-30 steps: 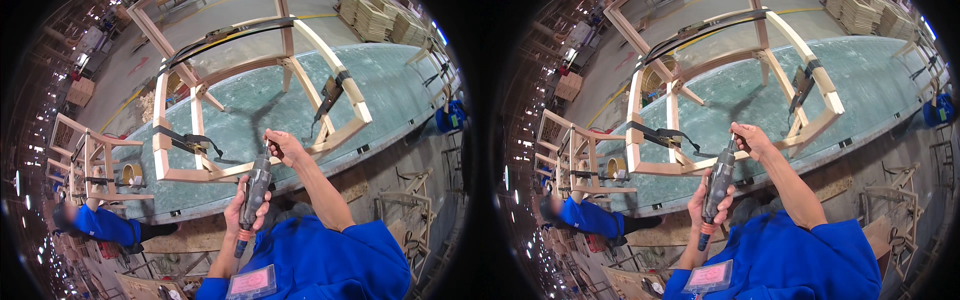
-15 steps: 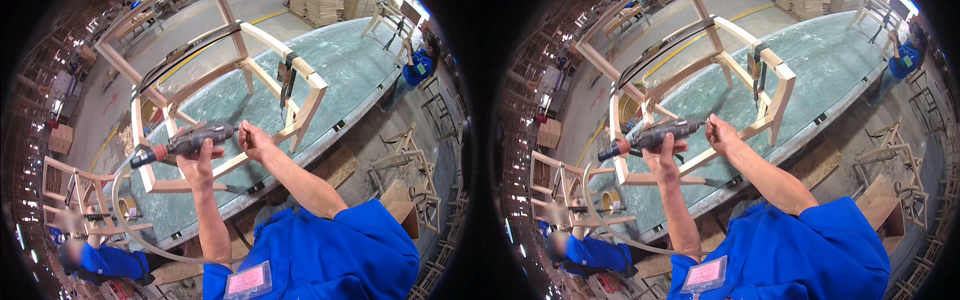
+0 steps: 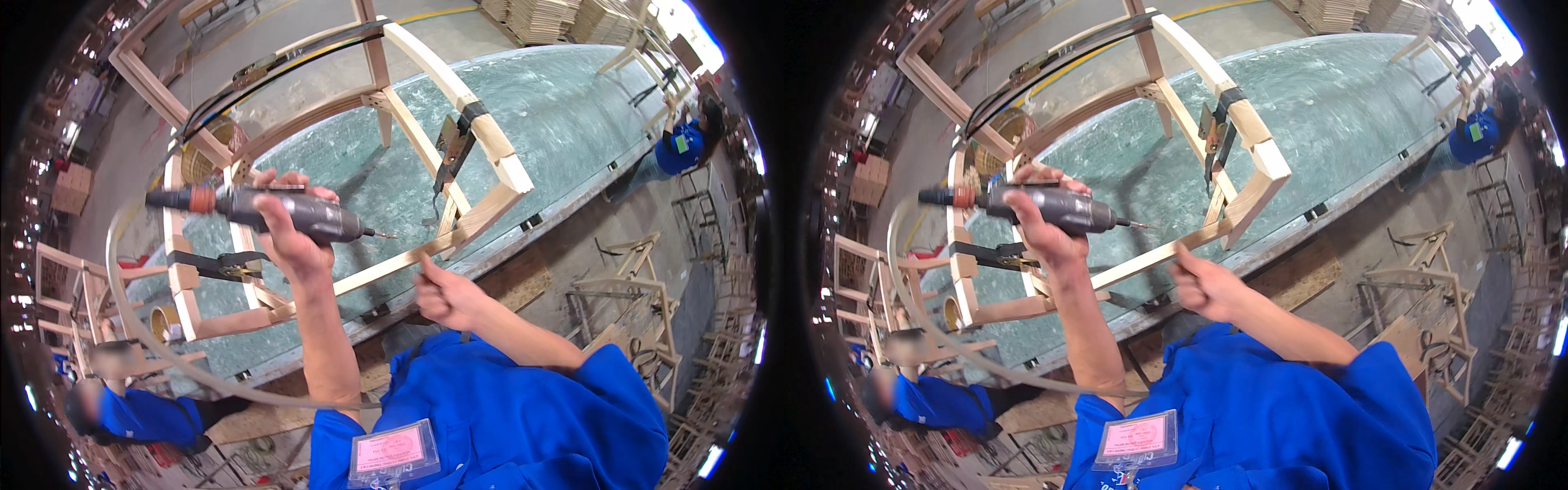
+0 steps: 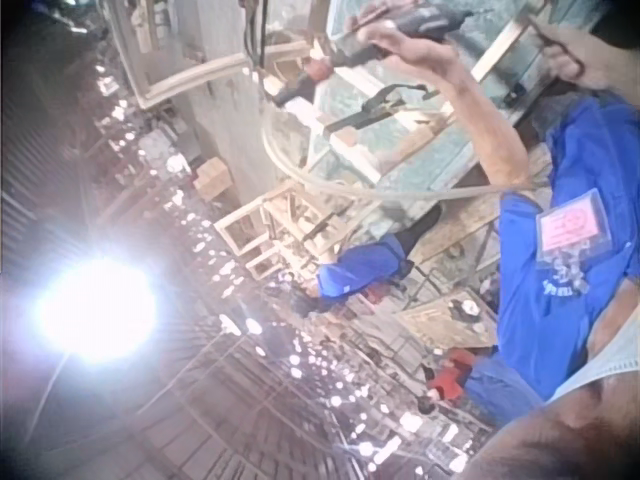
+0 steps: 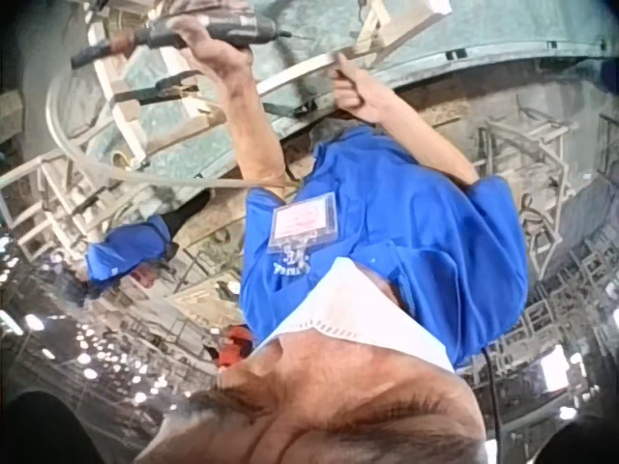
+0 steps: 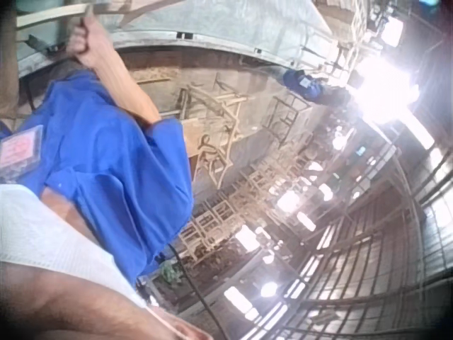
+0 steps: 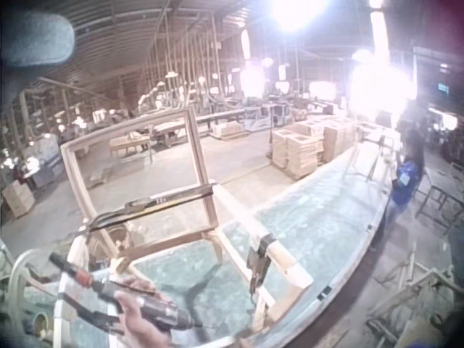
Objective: The person uses a pneumatic drill to drive screws into a wooden chair frame. They repeatedly position the drill, insert screws, and fasten joints on the chair structure.
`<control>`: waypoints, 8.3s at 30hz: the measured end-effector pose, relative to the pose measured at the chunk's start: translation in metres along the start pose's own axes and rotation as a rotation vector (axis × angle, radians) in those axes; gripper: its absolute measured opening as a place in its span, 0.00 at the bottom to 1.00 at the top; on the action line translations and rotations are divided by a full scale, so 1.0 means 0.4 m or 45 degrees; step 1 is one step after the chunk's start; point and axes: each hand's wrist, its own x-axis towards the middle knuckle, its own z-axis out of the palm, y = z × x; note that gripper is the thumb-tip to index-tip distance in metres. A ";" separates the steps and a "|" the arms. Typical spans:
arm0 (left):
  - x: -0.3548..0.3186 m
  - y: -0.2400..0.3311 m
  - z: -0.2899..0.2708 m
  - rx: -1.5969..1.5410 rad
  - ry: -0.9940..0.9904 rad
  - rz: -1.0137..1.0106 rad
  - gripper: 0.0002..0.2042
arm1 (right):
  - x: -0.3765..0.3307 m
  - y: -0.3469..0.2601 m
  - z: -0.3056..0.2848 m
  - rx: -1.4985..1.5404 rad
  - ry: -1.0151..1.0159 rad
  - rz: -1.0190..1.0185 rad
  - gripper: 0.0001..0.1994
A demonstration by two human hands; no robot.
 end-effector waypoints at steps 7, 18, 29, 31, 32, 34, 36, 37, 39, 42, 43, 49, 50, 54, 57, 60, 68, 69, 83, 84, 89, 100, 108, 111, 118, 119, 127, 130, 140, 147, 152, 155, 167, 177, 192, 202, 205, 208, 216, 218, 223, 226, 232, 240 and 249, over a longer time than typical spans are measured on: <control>0.156 -0.148 -0.007 0.112 0.270 -0.422 0.27 | -0.129 -0.357 -0.220 -0.935 1.065 -0.720 0.19; 0.219 -0.443 -0.046 0.145 0.457 -0.919 0.19 | 0.128 -0.481 -0.046 -2.237 0.922 -0.012 0.34; 0.188 -0.544 -0.031 0.101 0.400 -1.256 0.19 | 0.144 -0.494 -0.035 -2.194 1.063 0.279 0.43; 0.189 -0.550 -0.029 0.097 0.383 -1.230 0.19 | 0.151 -0.495 0.006 -2.193 1.054 0.271 0.45; 0.188 -0.553 -0.028 0.103 0.384 -1.232 0.20 | 0.153 -0.494 0.020 -2.193 1.049 0.269 0.46; 0.190 -0.557 -0.022 0.116 0.360 -1.243 0.20 | 0.146 -0.493 0.003 -2.259 1.045 0.245 0.38; 0.186 -0.561 -0.018 0.140 0.335 -1.265 0.20 | 0.142 -0.491 -0.014 -2.298 1.048 0.231 0.34; 0.183 -0.564 -0.016 0.137 0.339 -1.269 0.20 | 0.141 -0.489 -0.020 -2.305 1.053 0.227 0.33; 0.171 -0.572 -0.011 0.131 0.350 -1.279 0.20 | 0.140 -0.487 -0.020 -2.299 1.043 0.178 0.33; 0.149 -0.582 -0.013 0.164 0.304 -1.326 0.19 | 0.142 -0.484 -0.003 -2.251 0.997 0.092 0.31; 0.145 -0.585 -0.014 0.166 0.305 -1.335 0.19 | 0.144 -0.484 0.001 -2.228 0.983 0.097 0.31; 0.132 -0.588 -0.017 0.169 0.337 -1.372 0.18 | 0.139 -0.494 -0.025 -2.156 0.957 0.224 0.37; 0.132 -0.589 -0.018 0.173 0.341 -1.375 0.19 | 0.139 -0.494 -0.019 -2.147 0.962 0.222 0.36; 0.134 -0.591 -0.016 0.198 0.339 -1.390 0.19 | 0.140 -0.494 -0.042 -2.101 0.973 0.194 0.35; 0.132 -0.587 -0.015 0.185 0.259 -1.439 0.20 | 0.141 -0.492 -0.046 -2.059 0.989 0.166 0.34; 0.126 -0.585 -0.012 0.169 0.280 -1.417 0.21 | 0.139 -0.485 -0.024 -2.011 0.979 0.091 0.31; 0.121 -0.584 -0.014 0.184 0.284 -1.446 0.21 | 0.138 -0.482 -0.073 -2.057 1.001 0.075 0.25; 0.123 -0.584 -0.014 0.180 0.277 -1.447 0.21 | 0.139 -0.481 -0.071 -2.017 0.950 0.021 0.26; 0.145 -0.566 -0.017 0.009 0.243 -1.300 0.16 | -0.186 -0.411 -0.319 -0.579 0.706 -0.513 0.16; 0.154 -0.547 -0.025 0.050 0.287 -1.193 0.15 | -0.194 -0.377 -0.304 -0.567 0.739 -0.484 0.15; 0.096 -0.345 0.043 -0.259 0.041 -0.865 0.14 | -0.202 -0.192 -0.261 -0.176 0.583 -0.531 0.13; -0.096 -0.107 0.032 -0.270 -0.064 -0.372 0.19 | 0.005 -0.028 -0.126 0.337 0.185 -0.485 0.16; -0.115 -0.071 0.013 -0.152 0.049 -0.142 0.21 | 0.031 -0.025 -0.016 0.428 0.186 -0.456 0.15; -0.120 -0.069 0.019 -0.158 0.091 -0.067 0.21 | 0.033 -0.030 0.007 0.436 0.241 -0.475 0.14; -0.121 -0.080 0.023 -0.159 0.191 0.007 0.21 | 0.063 -0.048 0.022 0.504 0.243 -0.485 0.13; -0.119 -0.082 0.021 -0.148 0.200 0.021 0.21 | 0.067 -0.050 0.025 0.512 0.231 -0.476 0.13; -0.082 -0.095 0.023 -0.114 0.250 -0.051 0.21 | 0.078 -0.062 0.034 0.355 0.220 -0.431 0.14; -0.019 -0.113 0.003 -0.129 0.323 -0.221 0.18 | 0.032 -0.068 0.010 0.047 0.327 -0.264 0.14; 0.147 -0.374 -0.076 0.090 0.523 -0.711 0.18 | -0.156 -0.304 -0.189 -0.546 0.937 -0.660 0.08; 0.134 -0.483 -0.060 0.178 0.479 -0.982 0.20 | -0.056 -0.440 -0.173 -0.601 0.758 -0.808 0.10; 0.127 -0.520 -0.061 0.187 0.473 -1.089 0.20 | 0.013 -0.422 -0.110 -0.469 0.843 -0.861 0.10; 0.113 -0.540 -0.050 0.172 0.416 -1.165 0.19 | 0.016 -0.417 -0.133 -0.310 0.704 -0.873 0.11; 0.107 -0.575 -0.050 0.179 0.360 -1.288 0.18 | 0.020 -0.411 -0.180 0.112 0.677 -0.833 0.10; 0.101 -0.573 -0.038 0.203 0.344 -1.320 0.17 | 0.025 -0.407 -0.186 0.170 0.686 -0.924 0.10; 0.197 -0.449 -0.188 0.419 0.373 -1.230 0.17 | 0.179 -0.258 -0.066 -0.101 0.396 -0.853 0.12; 0.097 -0.126 -0.145 -0.216 0.301 -0.413 0.16 | 0.000 -0.042 -0.170 -0.892 0.591 -0.364 0.11; 0.016 -0.039 -0.142 -0.201 0.215 -0.206 0.16 | 0.058 -0.005 -0.021 -0.537 0.269 -0.276 0.11; -0.049 0.011 -0.145 -0.265 0.285 -0.081 0.18 | 0.115 -0.006 0.016 -0.446 0.184 -0.293 0.08; -0.157 0.084 -0.140 -0.108 0.493 0.228 0.19 | 0.177 -0.022 0.044 -0.468 -0.071 -0.266 0.06; -0.181 0.086 -0.138 -0.111 0.501 0.269 0.19 | 0.176 -0.020 0.045 -0.580 -0.063 -0.275 0.06; -0.229 0.093 -0.124 -0.107 0.540 0.311 0.19 | 0.164 -0.028 0.045 -0.788 -0.037 -0.258 0.06; -0.256 0.092 -0.116 -0.096 0.591 0.324 0.19 | 0.159 -0.050 0.039 -0.739 -0.075 -0.041 0.07; -0.282 0.074 -0.126 -0.099 0.575 0.336 0.18 | 0.166 -0.060 0.023 -0.580 -0.083 0.227 0.12; -0.200 0.040 -0.128 -0.147 0.762 0.304 0.18 | 0.152 -0.092 -0.040 -0.624 -0.238 0.348 0.19; 0.015 -0.162 -0.165 -0.231 0.745 -0.147 0.16 | -0.034 -0.310 -0.189 -0.989 0.468 0.302 0.18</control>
